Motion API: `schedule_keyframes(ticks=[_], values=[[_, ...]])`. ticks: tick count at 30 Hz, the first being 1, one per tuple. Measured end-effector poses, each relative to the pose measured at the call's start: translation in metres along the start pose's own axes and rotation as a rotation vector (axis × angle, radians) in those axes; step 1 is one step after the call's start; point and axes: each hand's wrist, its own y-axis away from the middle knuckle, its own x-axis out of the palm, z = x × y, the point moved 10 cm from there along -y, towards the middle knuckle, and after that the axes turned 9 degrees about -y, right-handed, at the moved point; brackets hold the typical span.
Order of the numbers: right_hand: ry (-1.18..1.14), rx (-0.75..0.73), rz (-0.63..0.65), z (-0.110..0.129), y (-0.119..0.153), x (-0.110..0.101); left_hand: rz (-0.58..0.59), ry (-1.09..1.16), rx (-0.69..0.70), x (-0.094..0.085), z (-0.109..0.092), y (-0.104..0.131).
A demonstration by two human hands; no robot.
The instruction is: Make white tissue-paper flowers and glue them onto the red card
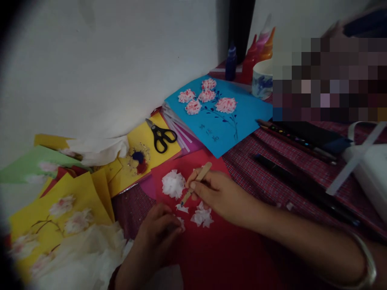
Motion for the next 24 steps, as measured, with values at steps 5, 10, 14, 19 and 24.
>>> schedule_keyframes(ticks=[5,10,14,19,24], values=[[0.12,-0.025,0.074,0.003,0.002,0.013,-0.029,-0.037,0.038,0.001,-0.001,0.01],[0.124,-0.007,0.108,-0.004,0.004,0.022,-0.051,-0.036,0.064,0.002,0.0,0.015],[0.131,-0.029,0.054,0.001,0.002,0.015,-0.091,-0.022,0.038,-0.002,0.001,0.012],[0.139,-0.037,0.007,0.005,0.002,0.004,-0.016,-0.011,-0.069,0.001,0.006,0.002],[0.117,-0.009,0.05,-0.002,0.004,0.007,0.011,-0.024,-0.149,0.005,0.013,-0.002]])
